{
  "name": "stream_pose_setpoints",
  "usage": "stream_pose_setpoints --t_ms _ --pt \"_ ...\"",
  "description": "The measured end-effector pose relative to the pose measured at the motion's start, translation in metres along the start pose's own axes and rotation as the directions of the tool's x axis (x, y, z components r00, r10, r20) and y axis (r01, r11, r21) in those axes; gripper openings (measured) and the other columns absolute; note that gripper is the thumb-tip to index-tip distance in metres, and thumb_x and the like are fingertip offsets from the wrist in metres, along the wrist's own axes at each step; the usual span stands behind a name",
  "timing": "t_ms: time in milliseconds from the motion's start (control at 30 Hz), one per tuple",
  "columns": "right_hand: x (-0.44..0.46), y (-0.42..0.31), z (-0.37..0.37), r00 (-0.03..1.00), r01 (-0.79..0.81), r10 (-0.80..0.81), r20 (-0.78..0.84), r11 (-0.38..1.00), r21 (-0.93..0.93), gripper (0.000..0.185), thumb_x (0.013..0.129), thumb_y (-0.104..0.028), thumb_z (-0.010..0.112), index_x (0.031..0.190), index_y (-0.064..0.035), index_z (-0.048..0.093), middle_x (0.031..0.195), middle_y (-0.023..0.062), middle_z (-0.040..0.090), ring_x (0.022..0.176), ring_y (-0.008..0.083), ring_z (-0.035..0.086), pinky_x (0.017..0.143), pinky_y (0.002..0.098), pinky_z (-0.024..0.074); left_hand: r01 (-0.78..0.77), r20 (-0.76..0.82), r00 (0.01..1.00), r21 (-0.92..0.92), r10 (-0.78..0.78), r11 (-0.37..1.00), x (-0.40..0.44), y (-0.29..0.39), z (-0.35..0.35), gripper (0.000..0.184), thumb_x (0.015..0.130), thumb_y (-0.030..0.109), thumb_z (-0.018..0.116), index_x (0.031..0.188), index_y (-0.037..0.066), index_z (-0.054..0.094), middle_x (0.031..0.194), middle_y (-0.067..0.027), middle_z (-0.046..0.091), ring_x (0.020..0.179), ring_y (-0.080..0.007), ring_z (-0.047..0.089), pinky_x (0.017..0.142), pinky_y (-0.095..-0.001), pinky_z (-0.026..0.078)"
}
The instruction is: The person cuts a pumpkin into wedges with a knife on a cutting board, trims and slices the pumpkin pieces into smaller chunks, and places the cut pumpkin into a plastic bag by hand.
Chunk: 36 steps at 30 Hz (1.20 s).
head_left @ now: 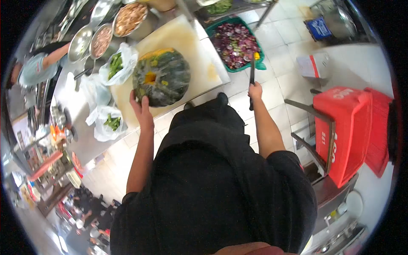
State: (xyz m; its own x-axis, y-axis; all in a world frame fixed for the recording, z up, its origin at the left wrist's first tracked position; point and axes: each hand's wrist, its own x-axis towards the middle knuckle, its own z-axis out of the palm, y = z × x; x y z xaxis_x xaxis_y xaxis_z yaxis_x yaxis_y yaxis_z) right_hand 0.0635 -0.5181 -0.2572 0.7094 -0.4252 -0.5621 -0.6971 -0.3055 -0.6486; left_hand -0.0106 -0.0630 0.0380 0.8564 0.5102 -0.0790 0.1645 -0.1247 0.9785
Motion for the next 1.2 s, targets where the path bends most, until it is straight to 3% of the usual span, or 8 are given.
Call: stream_pose_setpoints --t_ms 100,200,467,600,767,967,1100,1200 --pt "-0.023 -0.005 -0.013 0.998 0.019 -0.027 0.059 0.992 0.124 0.022 0.094 -0.019 0.059 0.107 -0.0013 0.06 0.063 0.0065 0.056 0.049 0.0169 0.056 0.042 0.0342 0.0494 -0.004 -0.083 0.996 0.143 0.016 0.99 0.007 -0.017 -0.002 0.068 0.101 0.025 0.063 0.155 0.001 0.029 0.154 -0.0169 0.035 0.138 -0.0267 0.039 0.115 -0.037 0.034" --pt "-0.056 -0.032 -0.036 0.981 0.169 -0.178 0.082 0.98 0.107 0.014 0.095 -0.013 0.059 0.097 0.0007 0.06 0.064 0.0079 0.056 0.048 0.0163 0.056 0.043 0.0332 0.049 0.073 -0.111 0.99 -0.104 -0.085 0.992 0.013 -0.007 0.009 0.076 0.098 0.027 0.068 0.155 0.0 0.025 0.153 -0.0167 0.036 0.137 -0.0253 0.039 0.115 -0.0361 0.032" --pt "-0.17 -0.174 -0.071 0.826 0.398 -0.482 0.291 0.866 0.304 0.01 0.102 -0.014 0.054 0.099 -0.0045 0.055 0.069 -0.0006 0.053 0.052 0.0056 0.048 0.044 0.0256 0.0408 0.12 -0.052 0.99 -0.199 -0.132 0.973 0.027 -0.008 0.005 0.088 0.093 0.031 0.074 0.155 0.0 0.021 0.148 -0.0217 0.04 0.133 -0.026 0.045 0.111 -0.0372 0.038" --pt "-0.183 -0.211 -0.033 0.63 0.703 -0.693 0.352 0.701 0.121 0.015 0.1 -0.011 0.056 0.111 0.0001 0.058 0.077 0.0169 0.064 0.066 0.0271 0.06 0.062 0.038 0.0498 0.136 -0.032 0.989 -0.201 -0.145 0.97 0.028 0.005 0.003 0.093 0.09 0.032 0.077 0.155 -0.001 0.02 0.143 -0.0233 0.046 0.129 -0.0276 0.05 0.107 -0.0378 0.044" --pt "-0.259 -0.251 -0.032 0.621 0.747 -0.673 0.403 0.664 -0.042 0.012 0.1 -0.01 0.052 0.107 -0.0003 0.051 0.084 0.0276 0.065 0.078 0.0505 0.062 0.066 0.0491 0.0494 0.163 0.013 0.986 -0.239 -0.165 0.957 0.033 -0.005 -0.002 0.098 0.087 0.034 0.081 0.155 -0.002 0.02 0.14 -0.0244 0.05 0.125 -0.0276 0.054 0.106 -0.0377 0.045" --pt "-0.35 -0.254 -0.073 0.697 0.653 -0.483 0.529 0.732 -0.192 0.034 0.1 -0.007 0.053 0.134 -0.0067 0.053 0.087 0.0274 0.067 0.079 0.0428 0.068 0.07 0.0466 0.0529 0.104 0.021 0.995 -0.121 -0.103 0.987 0.035 -0.012 -0.008 0.102 0.085 0.036 0.083 0.153 -0.009 0.021 0.141 -0.0259 0.049 0.128 -0.0288 0.053 0.107 -0.0369 0.044" --pt "-0.392 -0.259 -0.081 0.683 0.719 -0.493 0.538 0.584 -0.377 0.067 0.095 -0.001 0.057 0.155 -0.0258 0.04 0.091 0.0239 0.067 0.08 0.0405 0.068 0.073 0.0463 0.0539 0.05 0.017 0.999 -0.133 -0.048 0.99 0.039 -0.025 -0.007 0.104 0.084 0.036 0.084 0.152 -0.011 0.022 0.142 -0.0264 0.049 0.129 -0.0308 0.052 0.109 -0.038 0.042" --pt "-0.407 -0.262 -0.077 0.679 0.734 -0.491 0.546 0.483 -0.478 0.068 0.092 0.0 0.058 0.153 -0.0264 0.044 0.087 0.0221 0.065 0.076 0.0396 0.068 0.071 0.0486 0.0538 0.031 0.026 0.999 -0.138 -0.028 0.99 0.04 -0.028 -0.007 0.103 0.083 0.036 0.084 0.151 -0.012 0.023 0.143 -0.0273 0.047 0.131 -0.0316 0.05 0.111 -0.0388 0.041"
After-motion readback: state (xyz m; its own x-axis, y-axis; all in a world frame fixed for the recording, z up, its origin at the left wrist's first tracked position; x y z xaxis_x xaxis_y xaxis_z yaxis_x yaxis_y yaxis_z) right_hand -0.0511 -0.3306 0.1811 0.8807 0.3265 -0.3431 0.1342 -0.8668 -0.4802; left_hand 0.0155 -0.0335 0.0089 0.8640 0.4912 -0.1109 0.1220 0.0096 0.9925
